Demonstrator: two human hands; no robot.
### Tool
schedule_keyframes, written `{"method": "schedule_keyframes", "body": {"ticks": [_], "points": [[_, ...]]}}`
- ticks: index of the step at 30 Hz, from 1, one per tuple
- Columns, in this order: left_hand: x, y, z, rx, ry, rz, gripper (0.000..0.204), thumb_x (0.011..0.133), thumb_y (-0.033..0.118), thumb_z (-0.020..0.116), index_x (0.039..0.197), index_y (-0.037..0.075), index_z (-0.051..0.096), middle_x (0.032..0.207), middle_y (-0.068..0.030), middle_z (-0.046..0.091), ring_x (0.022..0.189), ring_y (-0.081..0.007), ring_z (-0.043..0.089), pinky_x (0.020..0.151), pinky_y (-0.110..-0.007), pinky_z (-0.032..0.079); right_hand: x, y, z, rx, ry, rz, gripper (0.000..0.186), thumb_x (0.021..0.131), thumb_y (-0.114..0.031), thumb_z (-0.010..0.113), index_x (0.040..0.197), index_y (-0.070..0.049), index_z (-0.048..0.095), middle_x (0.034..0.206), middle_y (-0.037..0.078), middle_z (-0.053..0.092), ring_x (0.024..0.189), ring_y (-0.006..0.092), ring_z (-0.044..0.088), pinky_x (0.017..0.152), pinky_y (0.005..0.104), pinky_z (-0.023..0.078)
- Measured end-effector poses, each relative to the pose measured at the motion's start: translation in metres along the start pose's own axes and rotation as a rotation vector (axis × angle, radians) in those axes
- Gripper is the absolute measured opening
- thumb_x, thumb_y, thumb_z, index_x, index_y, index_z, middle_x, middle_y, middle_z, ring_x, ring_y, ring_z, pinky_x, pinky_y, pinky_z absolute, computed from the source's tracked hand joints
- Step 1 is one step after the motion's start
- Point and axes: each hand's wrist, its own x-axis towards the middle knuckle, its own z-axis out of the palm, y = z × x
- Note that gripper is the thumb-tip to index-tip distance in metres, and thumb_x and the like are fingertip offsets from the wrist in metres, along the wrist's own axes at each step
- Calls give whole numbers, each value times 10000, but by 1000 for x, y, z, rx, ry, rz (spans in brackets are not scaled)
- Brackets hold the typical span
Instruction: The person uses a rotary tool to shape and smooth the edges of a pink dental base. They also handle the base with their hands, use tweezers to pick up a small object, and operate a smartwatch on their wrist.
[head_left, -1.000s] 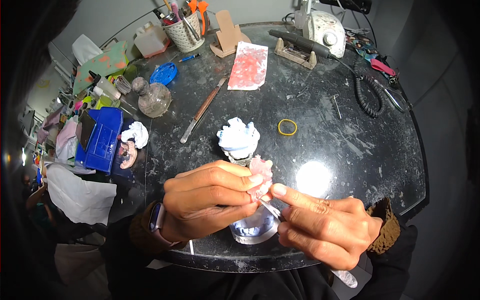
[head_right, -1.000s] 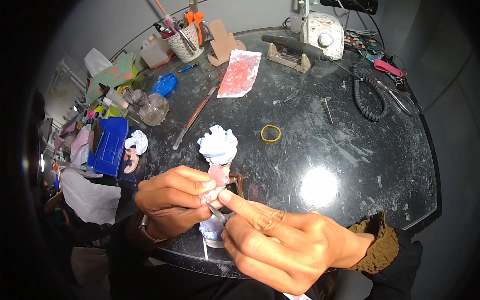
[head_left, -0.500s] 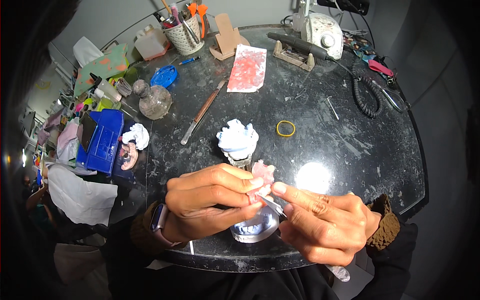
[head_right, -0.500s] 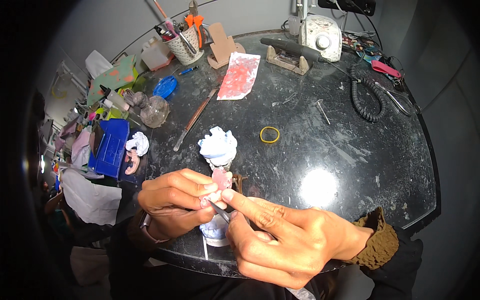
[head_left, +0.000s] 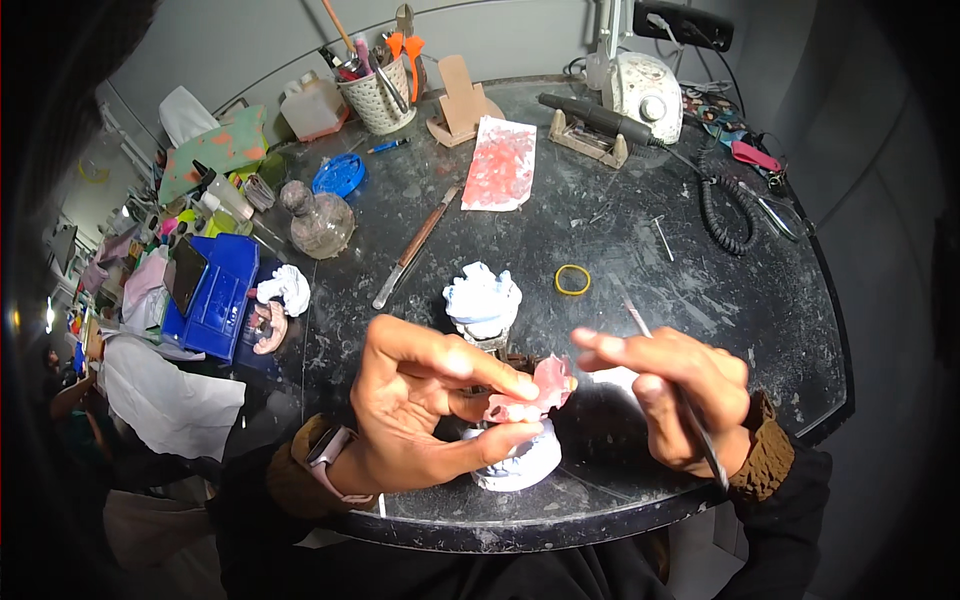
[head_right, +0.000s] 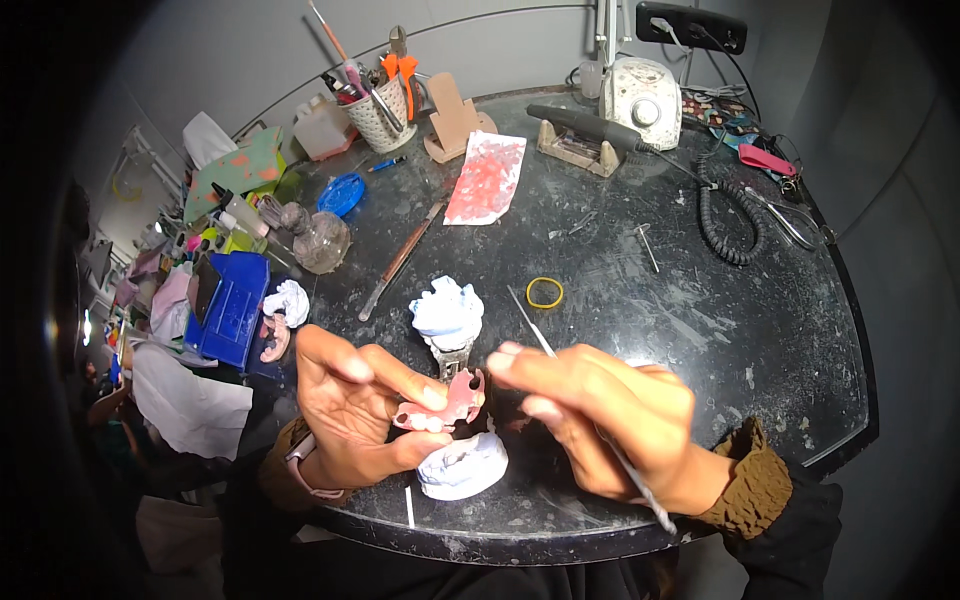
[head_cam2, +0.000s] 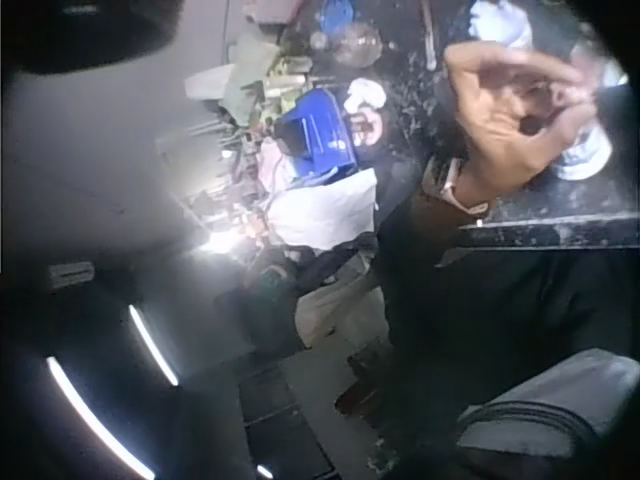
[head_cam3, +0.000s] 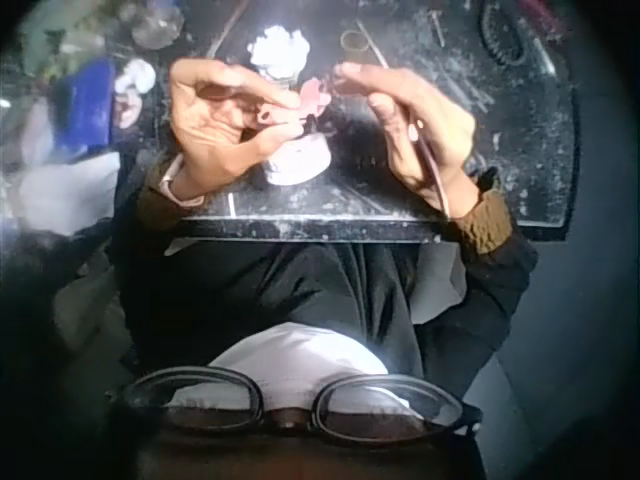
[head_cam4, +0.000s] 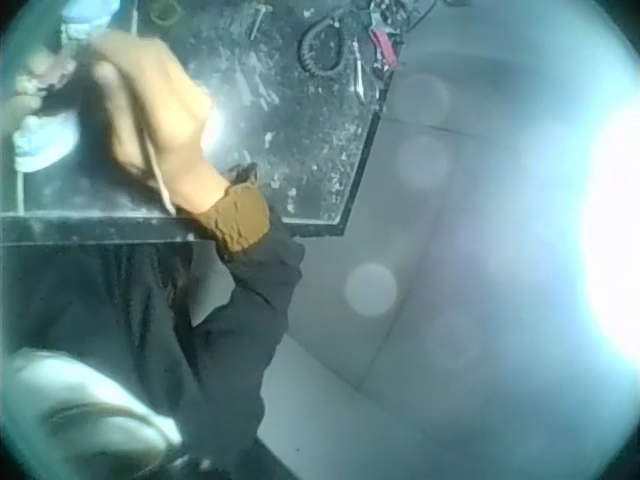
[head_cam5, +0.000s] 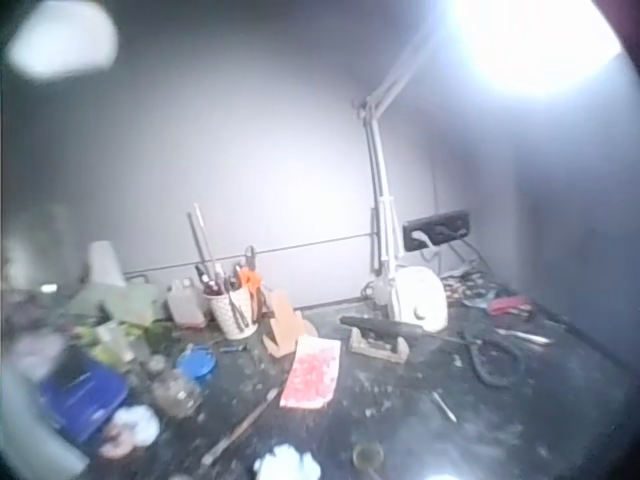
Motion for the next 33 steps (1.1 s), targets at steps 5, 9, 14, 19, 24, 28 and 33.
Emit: {"method": "schedule_keyframes", "body": {"ticks": [5,9,14,19,24,28,33], "points": [[2,11,-1,62,-18,-121,429,756,-136,668,1121,-32,467,1010,-176,590,1003,-244,632,798,-303,584,-10,8,15,548,-11,280,305,799,-23,708,1073,36,587,1026,153,670,933,202,670,797,283,552],[7,15,0,196,-62,-100,348,735,-122,697,1042,-38,558,960,-149,624,947,-188,643,780,-267,581,-9,7,14,487,-1,256,292,779,-6,724,1037,38,594,1007,149,674,935,197,669,811,282,550],[8,19,0,188,-14,-232,310,756,-58,712,1019,-76,549,977,-198,576,948,-253,633,816,-363,561,-2,1,10,374,-11,93,255,752,21,737,978,38,622,946,157,681,861,221,685,751,310,556],[14,23,6,140,-1,-334,299,764,-83,683,1042,-114,578,1005,-192,546,964,-257,623,817,-337,580,-5,1,13,381,-35,90,223,750,26,732,951,32,635,934,163,681,854,241,686,758,323,555],[13,29,9,175,23,-417,370,742,-142,669,1098,-99,575,966,-163,551,935,-244,630,804,-326,587,-3,2,12,304,-47,42,307,743,34,725,1033,50,627,1010,187,673,951,278,672,841,360,546],[12,29,9,267,74,-410,302,750,-153,651,1039,-82,605,934,-155,552,848,-199,627,758,-304,582,-1,6,3,116,-97,-78,370,872,-15,605,1229,24,514,1091,230,637,1053,329,620,904,417,504],[8,25,5,225,74,-332,151,770,-103,670,910,-73,620,980,-160,558,872,-185,639,740,-271,581,-2,2,-3,205,-222,-137,511,857,-209,618,1316,-38,470,1192,237,563,1094,364,587,915,434,501]]}}
